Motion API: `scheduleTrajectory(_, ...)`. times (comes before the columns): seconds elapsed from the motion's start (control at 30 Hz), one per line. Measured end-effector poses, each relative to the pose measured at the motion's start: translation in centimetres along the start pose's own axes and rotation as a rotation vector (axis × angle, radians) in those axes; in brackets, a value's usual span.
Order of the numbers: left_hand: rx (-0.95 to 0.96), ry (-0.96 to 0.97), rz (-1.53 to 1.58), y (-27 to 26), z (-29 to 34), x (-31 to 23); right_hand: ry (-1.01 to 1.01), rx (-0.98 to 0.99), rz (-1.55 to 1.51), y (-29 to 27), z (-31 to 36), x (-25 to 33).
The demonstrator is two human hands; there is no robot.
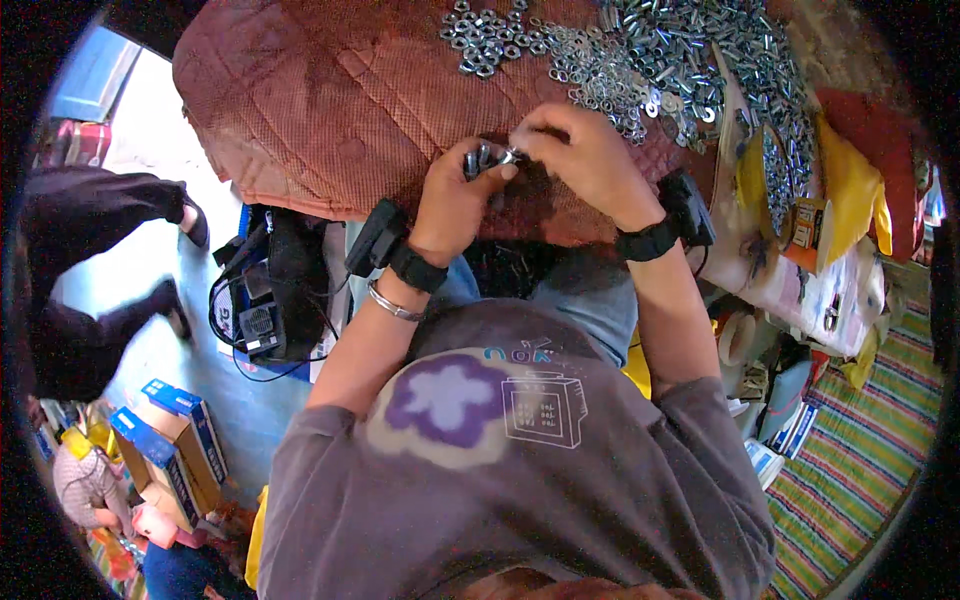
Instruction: Sorting through and assembling metal bolts and washers from a pile.
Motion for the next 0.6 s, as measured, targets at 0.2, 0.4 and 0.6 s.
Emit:
scheduleTrajectory(0.2,-0.017,-0.04,0.031,0.0,-0.2,0.5,-0.18,-0.548,0.282,-2.5,-2.9,1.3)
scheduleTrajectory(0.4,-0.034,-0.074,-0.036,-0.2,-0.1,0.2,-0.172,-0.498,0.494,-1.8,-4.6,1.8)
scheduleTrajectory(0.6,-0.002,-0.036,-0.061,-0.3,-0.2,0.8,-0.212,-0.39,0.423,-1.7,-3.9,2.0)
Point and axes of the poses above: each hand's wrist, its own z-axis away from the middle knuckle, its own y-axis out of the palm, x = y × z, the point moved 7 cm from there along -z, towards the middle knuckle, and after that the axes turned 6 degrees about y, right-handed, at the moved point
